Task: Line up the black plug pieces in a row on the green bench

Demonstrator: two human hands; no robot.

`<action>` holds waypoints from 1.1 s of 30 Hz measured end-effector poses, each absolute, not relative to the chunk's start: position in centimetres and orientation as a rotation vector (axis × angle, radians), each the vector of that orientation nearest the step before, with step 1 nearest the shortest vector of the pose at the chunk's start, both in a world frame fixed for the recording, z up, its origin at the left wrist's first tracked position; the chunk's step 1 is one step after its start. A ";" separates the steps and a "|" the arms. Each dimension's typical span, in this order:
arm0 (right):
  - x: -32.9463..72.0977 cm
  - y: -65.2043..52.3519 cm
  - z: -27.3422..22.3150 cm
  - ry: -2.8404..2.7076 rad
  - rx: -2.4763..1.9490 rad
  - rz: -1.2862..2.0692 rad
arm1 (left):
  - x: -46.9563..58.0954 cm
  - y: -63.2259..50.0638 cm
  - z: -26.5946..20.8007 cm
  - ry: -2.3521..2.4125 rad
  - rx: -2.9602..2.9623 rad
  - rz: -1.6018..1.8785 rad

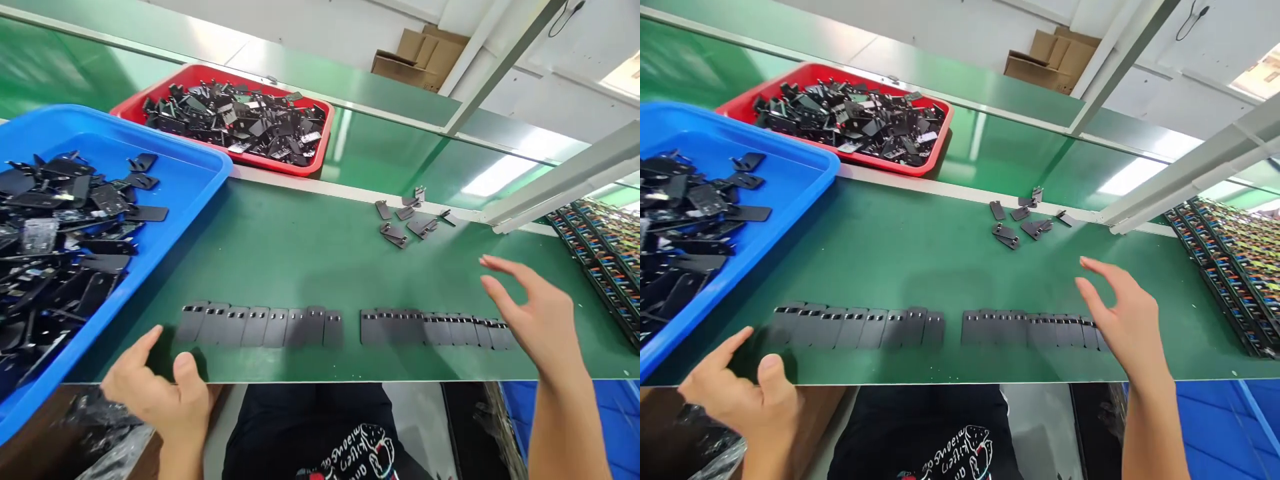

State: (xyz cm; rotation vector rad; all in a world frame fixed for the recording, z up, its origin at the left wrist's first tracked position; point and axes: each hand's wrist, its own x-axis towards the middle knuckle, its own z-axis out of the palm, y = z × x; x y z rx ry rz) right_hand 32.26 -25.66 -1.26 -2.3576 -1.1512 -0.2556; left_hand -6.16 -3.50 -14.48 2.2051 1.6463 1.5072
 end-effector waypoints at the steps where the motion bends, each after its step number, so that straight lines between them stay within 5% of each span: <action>1: 32.8 -28.5 -3.1 -0.973 -2.431 -0.205 | -6.0 -3.6 -14.0 1.683 2.185 1.433; 9: 32.6 -36.1 -12.5 -0.312 -2.308 -0.119 | -5.5 -3.9 -12.3 1.766 2.173 1.252; 33: 29.8 -34.9 -11.1 -0.416 -2.384 -0.305 | -4.2 -5.5 -12.2 1.775 2.289 1.082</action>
